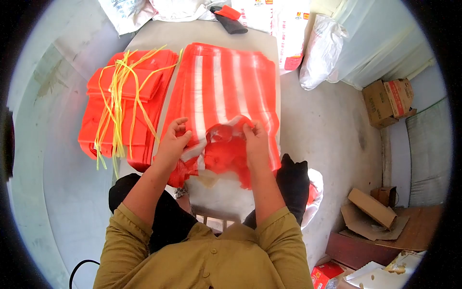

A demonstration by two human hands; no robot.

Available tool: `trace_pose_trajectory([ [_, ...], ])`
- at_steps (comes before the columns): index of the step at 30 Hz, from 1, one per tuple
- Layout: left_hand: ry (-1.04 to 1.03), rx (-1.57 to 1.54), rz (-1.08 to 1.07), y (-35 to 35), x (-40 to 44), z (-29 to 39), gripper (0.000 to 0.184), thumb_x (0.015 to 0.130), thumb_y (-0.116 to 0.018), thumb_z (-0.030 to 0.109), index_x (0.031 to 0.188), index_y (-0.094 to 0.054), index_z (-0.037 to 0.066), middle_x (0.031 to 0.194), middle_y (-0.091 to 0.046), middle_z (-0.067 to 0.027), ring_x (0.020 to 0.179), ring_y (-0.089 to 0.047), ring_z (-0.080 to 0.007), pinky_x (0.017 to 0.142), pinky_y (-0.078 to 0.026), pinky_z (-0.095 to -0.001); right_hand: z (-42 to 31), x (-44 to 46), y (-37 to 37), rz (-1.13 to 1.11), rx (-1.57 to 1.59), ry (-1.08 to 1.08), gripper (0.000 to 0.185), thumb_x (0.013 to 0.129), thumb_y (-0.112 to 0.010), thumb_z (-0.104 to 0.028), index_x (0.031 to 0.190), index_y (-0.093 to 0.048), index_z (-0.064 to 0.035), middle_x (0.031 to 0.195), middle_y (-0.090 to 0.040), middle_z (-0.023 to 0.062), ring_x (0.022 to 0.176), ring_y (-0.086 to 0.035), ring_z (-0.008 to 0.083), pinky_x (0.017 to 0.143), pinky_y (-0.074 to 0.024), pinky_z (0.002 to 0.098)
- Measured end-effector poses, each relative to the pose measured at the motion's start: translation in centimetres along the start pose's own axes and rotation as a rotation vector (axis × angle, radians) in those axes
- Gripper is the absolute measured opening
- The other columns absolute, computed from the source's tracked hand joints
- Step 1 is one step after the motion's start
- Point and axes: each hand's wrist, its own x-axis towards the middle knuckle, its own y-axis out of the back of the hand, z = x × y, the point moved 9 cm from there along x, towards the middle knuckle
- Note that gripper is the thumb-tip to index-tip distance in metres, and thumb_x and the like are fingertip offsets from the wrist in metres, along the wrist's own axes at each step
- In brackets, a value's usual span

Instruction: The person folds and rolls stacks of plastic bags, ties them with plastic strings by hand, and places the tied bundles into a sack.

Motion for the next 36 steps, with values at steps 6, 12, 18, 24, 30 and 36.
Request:
trace_pose_trajectory([
  [6, 0.012, -0.214, -0.146, -1.2, -0.5, -0.9, 0.034, 0.106, -0.060, 0.016, 0.140, -0.060, 0.009, 0.096, -0.065, -0.0003, 0.092, -0.060, -0.0067, 0.081, -0.048, -0.0229, 0.4, -0.4, -0.2, -0.004, 0.070, -0.010, 0.006, 0.106, -0.062, -0.015, 0.106, -0.065, -0.0092, 0.099, -0.071, 0.0031, 0.088, -0.065, 0.0110, 0.081, -0.0522, 0.0269],
  [12, 0.250, -0.092, -0.328, -0.9, -1.5, -1.0, 0.056, 0.113, -0.040, 0.044, 0.114, -0.074, 0.000, 0.097, -0.070, -0.0062, 0.096, -0.062, -0.0116, 0.084, -0.050, -0.0263, 1.1, -0.7, 0.2, -0.003, 0.104, -0.024, 0.009, 0.105, -0.061, -0.014, 0.108, -0.065, -0.0064, 0.102, -0.071, 0.0049, 0.090, -0.065, 0.0133, 0.084, -0.0505, 0.0294],
  [18, 0.199, -0.187, -0.296, -1.1, -1.8, 0.3, 0.062, 0.113, -0.035, 0.047, 0.112, -0.075, 0.001, 0.104, -0.072, -0.0101, 0.102, -0.062, -0.0167, 0.094, -0.048, -0.0333, 0.8, -1.2, -0.1, -0.008, 0.119, -0.026, 0.008, 0.106, -0.060, -0.015, 0.105, -0.064, -0.0076, 0.101, -0.072, 0.0060, 0.090, -0.065, 0.0130, 0.084, -0.0497, 0.0292],
  [24, 0.113, -0.143, -0.154, 1.0, -1.3, -0.2, 0.048, 0.111, -0.049, 0.042, 0.108, -0.076, 0.001, 0.103, -0.072, -0.0063, 0.093, -0.064, -0.0147, 0.089, -0.051, -0.0320, 1.3, -1.7, -0.2, -0.016, 0.041, -0.022, 0.006, 0.105, -0.062, -0.013, 0.106, -0.067, -0.0091, 0.099, -0.071, 0.0023, 0.089, -0.066, 0.0113, 0.079, -0.0529, 0.0264],
  [30, 0.016, -0.068, -0.143, 4.1, -0.6, -1.4, 0.021, 0.100, -0.067, 0.014, 0.118, -0.067, 0.003, 0.106, -0.068, -0.0030, 0.092, -0.062, -0.0105, 0.086, -0.050, -0.0267, 5.2, -4.4, -1.7, -0.169, -0.352, 0.022, 0.013, 0.100, -0.066, -0.010, 0.111, -0.069, -0.0036, 0.104, -0.069, 0.0031, 0.093, -0.062, 0.0106, 0.083, -0.0511, 0.0282],
  [36, -0.022, 0.295, -0.249, 3.8, -3.6, -1.0, 0.039, 0.091, -0.068, 0.004, 0.129, -0.059, 0.006, 0.114, -0.062, -0.0038, 0.101, -0.058, -0.0093, 0.087, -0.049, -0.0255, 4.0, -6.5, -2.6, -0.275, -0.609, 0.333, 0.016, 0.094, -0.066, 0.001, 0.109, -0.069, -0.0028, 0.125, -0.063, 0.0073, 0.098, -0.062, 0.0169, 0.084, -0.0519, 0.0305],
])
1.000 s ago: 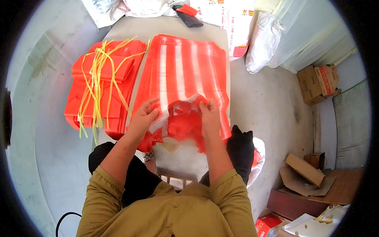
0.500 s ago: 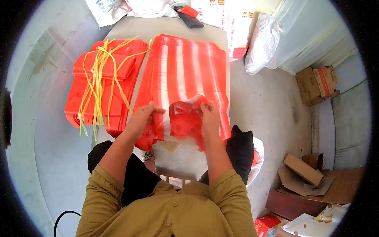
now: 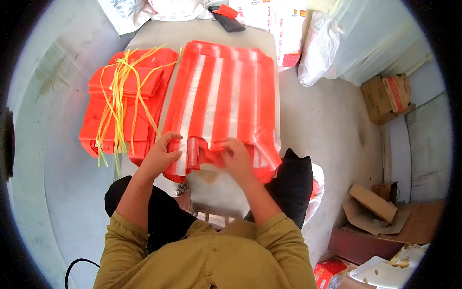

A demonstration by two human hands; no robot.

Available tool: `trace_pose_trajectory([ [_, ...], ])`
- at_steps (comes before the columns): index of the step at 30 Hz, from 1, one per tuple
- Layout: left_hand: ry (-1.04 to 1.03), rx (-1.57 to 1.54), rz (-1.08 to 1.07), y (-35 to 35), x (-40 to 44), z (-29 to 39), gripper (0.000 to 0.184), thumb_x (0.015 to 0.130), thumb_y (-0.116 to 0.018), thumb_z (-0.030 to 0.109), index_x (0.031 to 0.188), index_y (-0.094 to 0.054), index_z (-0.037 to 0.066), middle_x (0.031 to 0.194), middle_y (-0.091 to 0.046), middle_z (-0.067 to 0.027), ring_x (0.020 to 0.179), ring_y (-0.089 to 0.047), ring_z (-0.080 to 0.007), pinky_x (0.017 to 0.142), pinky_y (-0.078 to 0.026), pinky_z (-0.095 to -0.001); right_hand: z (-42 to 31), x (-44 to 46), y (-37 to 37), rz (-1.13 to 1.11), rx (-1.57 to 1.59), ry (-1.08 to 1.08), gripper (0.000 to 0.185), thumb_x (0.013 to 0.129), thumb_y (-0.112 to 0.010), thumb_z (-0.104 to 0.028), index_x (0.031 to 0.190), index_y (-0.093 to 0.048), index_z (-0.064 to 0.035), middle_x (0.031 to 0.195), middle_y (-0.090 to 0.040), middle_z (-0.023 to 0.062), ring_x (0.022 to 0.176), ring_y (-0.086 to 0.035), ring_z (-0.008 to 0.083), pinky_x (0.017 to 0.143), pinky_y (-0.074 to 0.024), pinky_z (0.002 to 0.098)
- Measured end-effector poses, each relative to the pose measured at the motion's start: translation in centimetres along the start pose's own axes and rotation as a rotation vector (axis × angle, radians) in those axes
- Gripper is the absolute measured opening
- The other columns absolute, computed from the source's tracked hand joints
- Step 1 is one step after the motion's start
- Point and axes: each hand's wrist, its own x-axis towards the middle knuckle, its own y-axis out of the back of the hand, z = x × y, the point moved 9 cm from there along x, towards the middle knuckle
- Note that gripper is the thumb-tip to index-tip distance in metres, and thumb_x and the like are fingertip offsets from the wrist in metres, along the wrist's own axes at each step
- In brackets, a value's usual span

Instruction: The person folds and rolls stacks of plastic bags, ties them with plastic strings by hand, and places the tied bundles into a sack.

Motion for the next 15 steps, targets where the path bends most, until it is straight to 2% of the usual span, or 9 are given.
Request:
trace_pose_trajectory([
  [2, -0.010, 0.007, 0.000, 0.1, -0.3, 0.0, 0.041, 0.090, -0.069, 0.005, 0.130, -0.057, 0.007, 0.113, -0.062, -0.0053, 0.099, -0.058, -0.0110, 0.087, -0.049, -0.0272, -1.7, -0.3, 0.5, 0.006, -0.093, -0.001, 0.017, 0.090, -0.067, 0.001, 0.107, -0.070, -0.0025, 0.125, -0.064, 0.0130, 0.107, -0.067, 0.0290, 0.090, -0.0537, 0.0365],
  [5, -0.080, 0.230, 0.113, 1.4, -1.1, 2.1, 0.047, 0.089, -0.070, 0.007, 0.133, -0.055, 0.008, 0.105, -0.061, -0.0087, 0.091, -0.059, -0.0153, 0.089, -0.050, -0.0310, -2.4, -0.7, 0.7, 0.005, -0.217, 0.116, 0.015, 0.091, -0.067, 0.002, 0.104, -0.073, -0.0021, 0.123, -0.061, 0.0106, 0.092, -0.063, 0.0194, 0.080, -0.0522, 0.0311],
  [8, 0.071, 0.271, 0.058, 1.7, -1.1, 3.2, 0.050, 0.088, -0.070, 0.009, 0.136, -0.054, 0.010, 0.091, -0.059, -0.0085, 0.083, -0.058, -0.0179, 0.084, -0.051, -0.0348, -3.6, -0.9, 0.7, 0.021, -0.322, 0.195, 0.017, 0.089, -0.068, 0.002, 0.104, -0.074, -0.0019, 0.119, -0.062, 0.0117, 0.092, -0.065, 0.0244, 0.079, -0.0532, 0.0322],
  [11, -0.077, 0.300, 0.073, 1.3, 0.4, 3.9, 0.051, 0.088, -0.070, 0.008, 0.136, -0.054, 0.008, 0.080, -0.055, -0.0050, 0.079, -0.056, -0.0164, 0.076, -0.050, -0.0348, -4.3, -0.8, 0.5, 0.004, -0.338, 0.179, 0.017, 0.088, -0.068, 0.002, 0.104, -0.073, -0.0023, 0.113, -0.063, 0.0115, 0.094, -0.067, 0.0286, 0.081, -0.0543, 0.0342],
  [15, -0.086, 0.331, 0.012, -0.1, 2.0, 6.1, 0.050, 0.089, -0.068, 0.010, 0.136, -0.054, 0.007, 0.080, -0.057, -0.0079, 0.077, -0.058, -0.0196, 0.074, -0.050, -0.0369, -4.4, -0.6, 0.4, -0.011, -0.332, 0.192, 0.017, 0.087, -0.068, 0.003, 0.103, -0.073, -0.0027, 0.109, -0.065, 0.0112, 0.096, -0.067, 0.0303, 0.082, -0.0552, 0.0362],
])
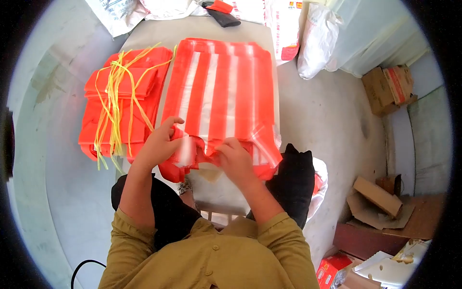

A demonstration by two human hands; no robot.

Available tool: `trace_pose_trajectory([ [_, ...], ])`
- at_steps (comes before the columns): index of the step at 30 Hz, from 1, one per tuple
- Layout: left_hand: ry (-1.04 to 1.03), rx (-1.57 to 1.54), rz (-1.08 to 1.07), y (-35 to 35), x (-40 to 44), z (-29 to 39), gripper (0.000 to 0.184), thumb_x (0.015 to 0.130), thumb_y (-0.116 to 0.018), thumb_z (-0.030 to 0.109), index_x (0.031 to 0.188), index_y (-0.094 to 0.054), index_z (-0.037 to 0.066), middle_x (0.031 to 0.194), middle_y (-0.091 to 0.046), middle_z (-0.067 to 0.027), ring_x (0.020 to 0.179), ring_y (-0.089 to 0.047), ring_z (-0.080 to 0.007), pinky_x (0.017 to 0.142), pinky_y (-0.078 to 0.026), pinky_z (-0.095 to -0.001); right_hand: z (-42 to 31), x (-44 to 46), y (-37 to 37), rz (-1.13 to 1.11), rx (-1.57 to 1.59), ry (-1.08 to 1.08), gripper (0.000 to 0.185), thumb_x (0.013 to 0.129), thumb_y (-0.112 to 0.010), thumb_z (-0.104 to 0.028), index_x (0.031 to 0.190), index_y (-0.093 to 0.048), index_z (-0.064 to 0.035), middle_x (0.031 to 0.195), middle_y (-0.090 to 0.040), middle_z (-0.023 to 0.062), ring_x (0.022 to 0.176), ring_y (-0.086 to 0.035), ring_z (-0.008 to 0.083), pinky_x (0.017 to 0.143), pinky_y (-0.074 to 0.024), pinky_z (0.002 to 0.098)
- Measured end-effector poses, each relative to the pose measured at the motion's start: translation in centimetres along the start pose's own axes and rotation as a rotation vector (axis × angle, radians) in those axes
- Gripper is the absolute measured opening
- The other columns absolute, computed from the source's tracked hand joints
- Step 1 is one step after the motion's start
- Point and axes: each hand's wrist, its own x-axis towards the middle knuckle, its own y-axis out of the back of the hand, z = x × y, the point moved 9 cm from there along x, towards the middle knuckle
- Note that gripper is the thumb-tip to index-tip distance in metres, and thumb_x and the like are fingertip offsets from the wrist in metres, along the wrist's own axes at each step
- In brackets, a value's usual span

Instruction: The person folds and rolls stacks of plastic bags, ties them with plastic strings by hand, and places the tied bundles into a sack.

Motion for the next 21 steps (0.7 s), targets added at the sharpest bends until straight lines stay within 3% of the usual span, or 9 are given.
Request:
trace_pose_trajectory([
  [8, -0.082, 0.211, -0.045, -3.9, 4.3, 1.0, 0.057, 0.094, -0.068, 0.024, 0.144, -0.048, 0.005, 0.083, -0.065, -0.0183, 0.080, -0.067, -0.0294, 0.074, -0.052, -0.0396, 0.1, 0.2, -0.1, -0.031, -0.012, -0.018, 0.018, 0.087, -0.068, 0.003, 0.103, -0.073, -0.0028, 0.107, -0.066, 0.0112, 0.094, -0.069, 0.0314, 0.081, -0.0564, 0.0384],
  [14, 0.074, -0.035, -0.057, -5.2, 5.4, 1.4, 0.055, 0.107, -0.056, 0.035, 0.150, -0.043, 0.004, 0.088, -0.069, -0.0147, 0.076, -0.068, -0.0237, 0.068, -0.052, -0.0391, 0.0, 0.2, 0.1, -0.042, -0.007, -0.014, 0.018, 0.087, -0.069, 0.002, 0.104, -0.074, -0.0034, 0.107, -0.067, 0.0108, 0.094, -0.069, 0.0318, 0.081, -0.0571, 0.0386],
  [17, 0.172, -0.223, -0.126, -6.1, 5.4, 0.6, 0.057, 0.107, -0.050, 0.038, 0.152, -0.044, 0.003, 0.103, -0.072, -0.0177, 0.092, -0.070, -0.0281, 0.084, -0.055, -0.0388, -0.2, 0.3, 0.3, -0.038, -0.010, -0.007, 0.018, 0.087, -0.069, 0.001, 0.104, -0.074, -0.0034, 0.108, -0.067, 0.0113, 0.095, -0.070, 0.0317, 0.081, -0.0573, 0.0385],
  [20, 0.156, -0.346, -0.158, -6.7, 5.3, 0.7, 0.048, 0.107, -0.056, 0.029, 0.149, -0.048, 0.005, 0.100, -0.071, -0.0074, 0.077, -0.067, -0.0154, 0.069, -0.052, -0.0299, -0.3, 0.3, 0.7, -0.002, 0.023, 0.018, 0.021, 0.084, -0.069, 0.001, 0.103, -0.073, -0.0043, 0.106, -0.068, 0.0110, 0.093, -0.070, 0.0327, 0.079, -0.0575, 0.0407],
  [21, 0.063, -0.232, -0.129, -6.5, 5.5, 1.0, 0.047, 0.105, -0.058, 0.025, 0.147, -0.049, 0.006, 0.105, -0.071, -0.0082, 0.081, -0.068, -0.0172, 0.071, -0.054, -0.0310, -0.2, 0.3, 0.8, -0.006, 0.029, 0.014, 0.021, 0.084, -0.069, 0.001, 0.104, -0.073, -0.0043, 0.106, -0.068, 0.0111, 0.093, -0.070, 0.0329, 0.079, -0.0575, 0.0408],
])
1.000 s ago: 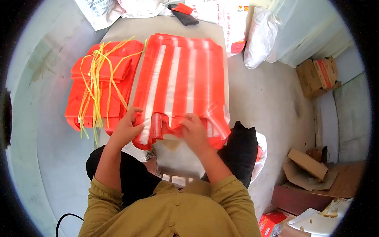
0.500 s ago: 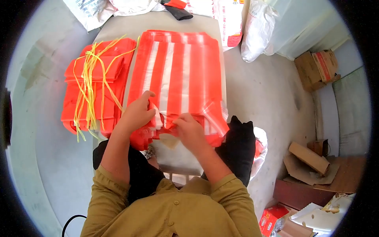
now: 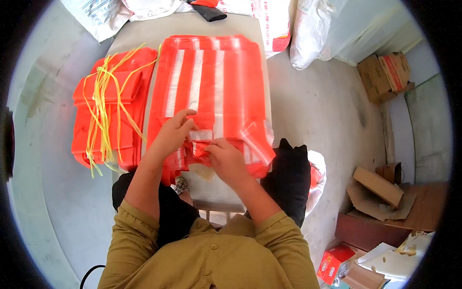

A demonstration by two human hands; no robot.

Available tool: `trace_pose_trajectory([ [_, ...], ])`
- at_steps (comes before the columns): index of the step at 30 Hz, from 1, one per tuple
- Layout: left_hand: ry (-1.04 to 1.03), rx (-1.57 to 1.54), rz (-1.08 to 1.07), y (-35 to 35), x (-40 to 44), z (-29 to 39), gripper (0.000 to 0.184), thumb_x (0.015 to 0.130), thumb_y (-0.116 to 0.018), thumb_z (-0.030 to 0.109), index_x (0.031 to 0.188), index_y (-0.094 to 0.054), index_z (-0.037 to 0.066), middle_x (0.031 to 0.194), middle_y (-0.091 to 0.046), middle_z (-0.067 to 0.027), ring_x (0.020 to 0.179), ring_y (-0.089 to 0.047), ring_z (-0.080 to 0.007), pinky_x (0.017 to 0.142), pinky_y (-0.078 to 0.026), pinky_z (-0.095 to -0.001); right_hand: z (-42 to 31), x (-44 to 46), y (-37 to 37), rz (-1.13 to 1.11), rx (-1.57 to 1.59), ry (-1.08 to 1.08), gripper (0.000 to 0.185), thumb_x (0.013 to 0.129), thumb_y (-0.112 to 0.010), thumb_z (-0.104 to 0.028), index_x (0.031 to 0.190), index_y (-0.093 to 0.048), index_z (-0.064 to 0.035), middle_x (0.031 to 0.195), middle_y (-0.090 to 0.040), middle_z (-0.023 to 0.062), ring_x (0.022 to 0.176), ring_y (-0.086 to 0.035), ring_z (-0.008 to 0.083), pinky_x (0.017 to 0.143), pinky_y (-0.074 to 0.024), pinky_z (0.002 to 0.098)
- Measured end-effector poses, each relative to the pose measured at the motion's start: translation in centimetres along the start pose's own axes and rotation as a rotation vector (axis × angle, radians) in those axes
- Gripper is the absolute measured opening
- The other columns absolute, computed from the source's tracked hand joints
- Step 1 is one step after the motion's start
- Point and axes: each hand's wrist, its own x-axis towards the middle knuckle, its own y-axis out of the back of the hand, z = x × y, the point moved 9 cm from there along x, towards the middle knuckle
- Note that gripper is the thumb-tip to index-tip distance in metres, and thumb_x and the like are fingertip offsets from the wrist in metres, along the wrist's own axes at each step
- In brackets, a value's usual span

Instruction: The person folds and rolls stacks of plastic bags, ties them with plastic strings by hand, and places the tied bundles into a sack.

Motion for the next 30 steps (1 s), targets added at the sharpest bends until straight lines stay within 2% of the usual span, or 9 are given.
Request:
trace_pose_trajectory([
  [5, -0.434, 0.543, 0.180, -0.6, -0.9, 2.0, 0.045, 0.092, -0.069, 0.007, 0.136, -0.060, 0.006, 0.130, -0.068, -0.0121, 0.107, -0.070, -0.0299, 0.087, -0.057, -0.0395, -0.2, 0.1, 0.3, -0.002, 0.008, 0.005, 0.021, 0.085, -0.069, 0.001, 0.105, -0.073, -0.0042, 0.108, -0.068, 0.0118, 0.094, -0.069, 0.0338, 0.080, -0.0576, 0.0409],
  [8, -0.390, 0.589, 0.197, -1.2, -0.8, 2.5, 0.046, 0.089, -0.067, 0.007, 0.135, -0.061, 0.006, 0.134, -0.063, -0.0151, 0.114, -0.065, -0.0375, 0.093, -0.055, -0.0449, -0.3, 0.2, 0.3, -0.002, 0.030, -0.003, 0.021, 0.085, -0.069, 0.000, 0.106, -0.072, -0.0046, 0.108, -0.068, 0.0121, 0.094, -0.069, 0.0342, 0.080, -0.0576, 0.0409],
  [11, -0.316, 0.559, 0.151, -1.3, -0.5, 2.9, 0.039, 0.091, -0.070, 0.009, 0.129, -0.065, 0.006, 0.131, -0.065, -0.0162, 0.114, -0.065, -0.0388, 0.096, -0.054, -0.0446, -0.2, 0.3, 0.3, -0.008, 0.018, 0.000, 0.019, 0.087, -0.069, -0.002, 0.106, -0.072, -0.0048, 0.108, -0.069, 0.0123, 0.094, -0.069, 0.0343, 0.080, -0.0574, 0.0409],
  [14, -0.267, 0.580, 0.096, -1.3, 0.1, 2.7, 0.040, 0.091, -0.069, 0.009, 0.131, -0.064, 0.006, 0.127, -0.067, -0.0173, 0.114, -0.065, -0.0392, 0.095, -0.054, -0.0446, -0.5, 0.8, 0.8, 0.009, 0.060, -0.017, 0.017, 0.089, -0.069, -0.003, 0.106, -0.072, -0.0042, 0.105, -0.069, 0.0132, 0.093, -0.069, 0.0349, 0.079, -0.0568, 0.0407],
  [17, -0.310, 0.536, 0.088, -1.3, 0.3, 2.4, 0.039, 0.093, -0.066, 0.009, 0.132, -0.063, 0.004, 0.126, -0.068, -0.0191, 0.114, -0.066, -0.0384, 0.094, -0.054, -0.0439, 0.4, 1.7, 1.1, 0.001, 0.127, -0.150, 0.015, 0.090, -0.069, -0.006, 0.105, -0.072, -0.0036, 0.102, -0.070, 0.0142, 0.092, -0.069, 0.0357, 0.077, -0.0560, 0.0405],
  [20, -0.217, 0.404, 0.054, -0.8, 0.5, 1.8, 0.035, 0.094, -0.058, 0.011, 0.127, -0.065, 0.002, 0.124, -0.068, -0.0201, 0.112, -0.065, -0.0382, 0.093, -0.053, -0.0447, 0.9, 2.4, 1.5, 0.060, 0.116, -0.158, 0.014, 0.094, -0.067, -0.008, 0.105, -0.072, -0.0019, 0.096, -0.069, 0.0117, 0.082, -0.067, 0.0259, 0.071, -0.0521, 0.0344],
  [23, -0.174, 0.291, -0.013, -1.0, -0.1, 1.3, 0.036, 0.092, -0.056, 0.011, 0.127, -0.064, 0.002, 0.133, -0.065, -0.0210, 0.113, -0.065, -0.0393, 0.094, -0.053, -0.0439, 1.5, 2.7, 1.5, 0.087, 0.119, -0.163, 0.016, 0.094, -0.067, -0.009, 0.107, -0.072, -0.0022, 0.096, -0.068, 0.0121, 0.082, -0.066, 0.0256, 0.072, -0.0518, 0.0342],
  [26, -0.325, 0.387, -0.084, -1.6, -0.6, 1.4, 0.037, 0.089, -0.059, 0.010, 0.124, -0.064, 0.000, 0.143, -0.061, -0.0201, 0.114, -0.065, -0.0377, 0.095, -0.054, -0.0424, 1.7, 2.9, 1.6, 0.067, 0.161, -0.250, 0.018, 0.092, -0.068, -0.011, 0.107, -0.073, -0.0038, 0.102, -0.070, 0.0145, 0.093, -0.069, 0.0345, 0.079, -0.0548, 0.0414],
  [30, -0.381, 0.509, -0.094, -2.3, -1.4, 2.6, 0.030, 0.087, -0.065, 0.008, 0.116, -0.070, 0.002, 0.149, -0.057, -0.0175, 0.116, -0.066, -0.0356, 0.095, -0.055, -0.0428, 2.0, 2.9, 1.2, 0.041, 0.197, -0.265, 0.019, 0.093, -0.069, -0.013, 0.110, -0.072, -0.0040, 0.104, -0.070, 0.0144, 0.095, -0.068, 0.0341, 0.083, -0.0549, 0.0407],
])
